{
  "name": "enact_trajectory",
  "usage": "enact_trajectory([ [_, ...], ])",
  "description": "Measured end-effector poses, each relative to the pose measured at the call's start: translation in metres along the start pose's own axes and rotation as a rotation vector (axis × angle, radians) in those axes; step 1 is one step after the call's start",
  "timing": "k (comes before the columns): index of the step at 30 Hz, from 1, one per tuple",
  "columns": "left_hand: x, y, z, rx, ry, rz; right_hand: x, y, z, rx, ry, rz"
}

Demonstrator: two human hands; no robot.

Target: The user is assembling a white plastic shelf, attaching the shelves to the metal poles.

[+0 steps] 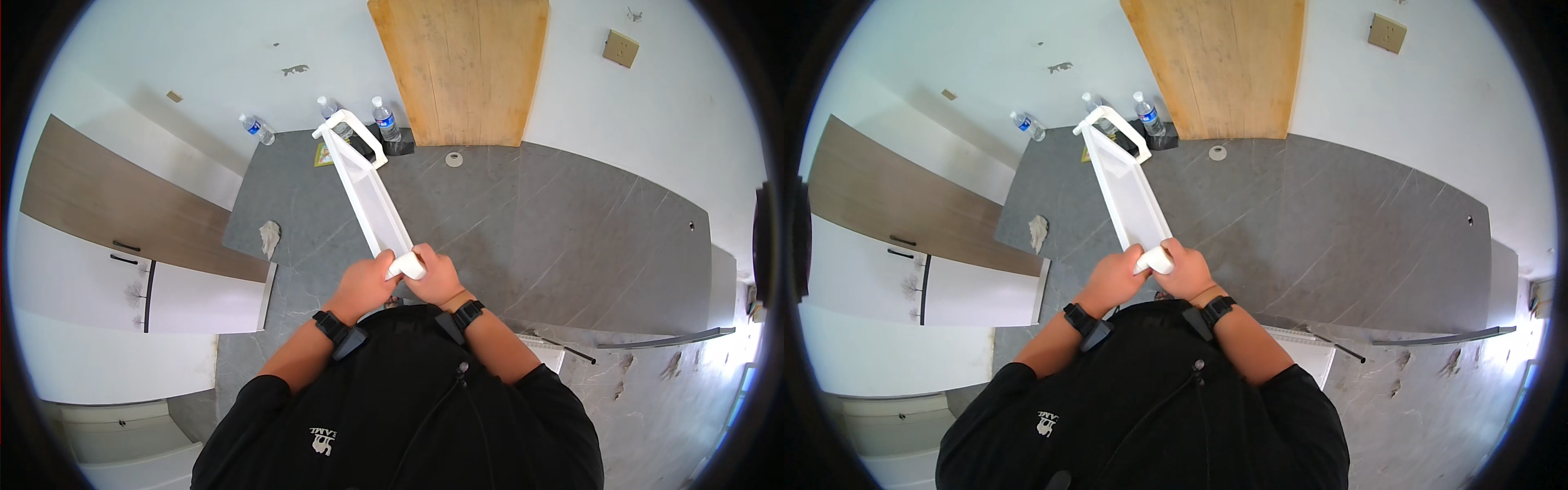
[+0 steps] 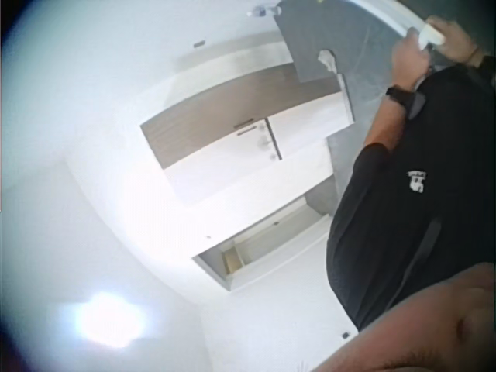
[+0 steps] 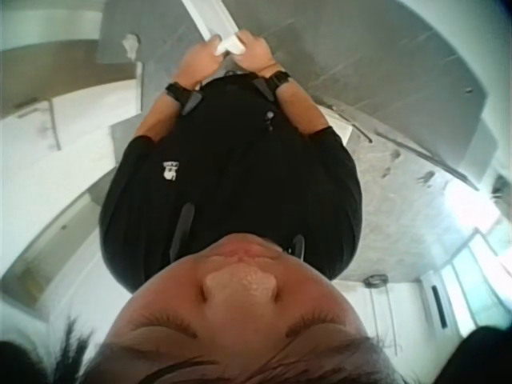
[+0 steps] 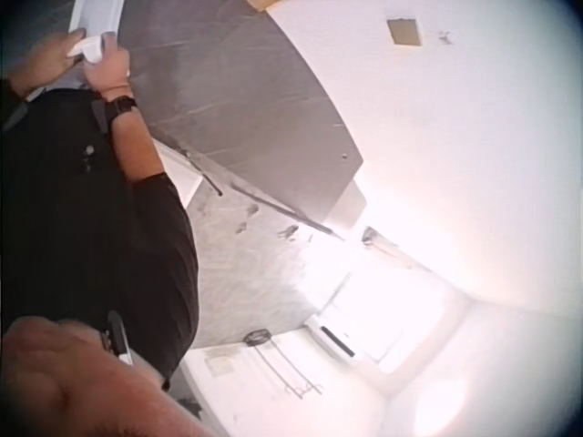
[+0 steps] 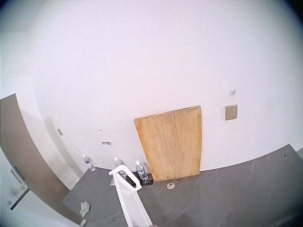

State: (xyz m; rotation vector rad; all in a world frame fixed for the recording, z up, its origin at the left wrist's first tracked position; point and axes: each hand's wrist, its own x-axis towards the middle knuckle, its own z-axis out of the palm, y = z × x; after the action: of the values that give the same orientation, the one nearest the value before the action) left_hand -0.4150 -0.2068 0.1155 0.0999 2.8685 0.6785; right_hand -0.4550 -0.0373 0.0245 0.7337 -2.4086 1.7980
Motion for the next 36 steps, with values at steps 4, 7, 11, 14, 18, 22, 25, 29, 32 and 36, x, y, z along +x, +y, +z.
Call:
enact_trajectory([
  [4,0.002,-0.008,0.003,0.017,0.018,0.002,0.000,-0.001,0.000,-0.017,0.017,-0.032],
  [7,0.001,-0.013,-0.007,-0.033,0.013,0.037,0.007,-0.005,-0.008,-0.023,-0.047,-0.082],
  [11,-0.011,-0.023,-0.031,-0.130,0.099,0.041,0.013,-0.010,-0.021,-0.045,-0.060,-0.118],
  [14,-0.021,-0.047,-0.047,-0.285,0.169,0.065,0.013,-0.004,-0.039,-0.169,-0.147,-0.057],
  [18,-0.046,-0.092,-0.040,-0.493,0.176,0.006,0.008,0.007,-0.049,-0.313,-0.444,0.082],
  [22,-0.061,-0.143,-0.020,-0.686,0.146,-0.037,0.007,-0.022,-0.048,-0.320,-0.571,0.113],
  [25,-0.067,-0.150,-0.028,-0.766,0.153,-0.061,0.014,-0.056,-0.055,-0.330,-0.497,0.021],
  [29,-0.060,-0.198,-0.026,-0.927,0.136,-0.046,0.029,-0.092,-0.059,-0.339,-0.527,-0.026],
  [32,-0.033,-0.226,-0.017,-1.038,0.091,-0.024,0.033,-0.112,-0.058,-0.214,-0.499,-0.117],
  [36,0.024,-0.224,-0.023,-0.940,0.059,0.003,0.038,-0.126,-0.045,-0.283,-0.477,0.009],
])
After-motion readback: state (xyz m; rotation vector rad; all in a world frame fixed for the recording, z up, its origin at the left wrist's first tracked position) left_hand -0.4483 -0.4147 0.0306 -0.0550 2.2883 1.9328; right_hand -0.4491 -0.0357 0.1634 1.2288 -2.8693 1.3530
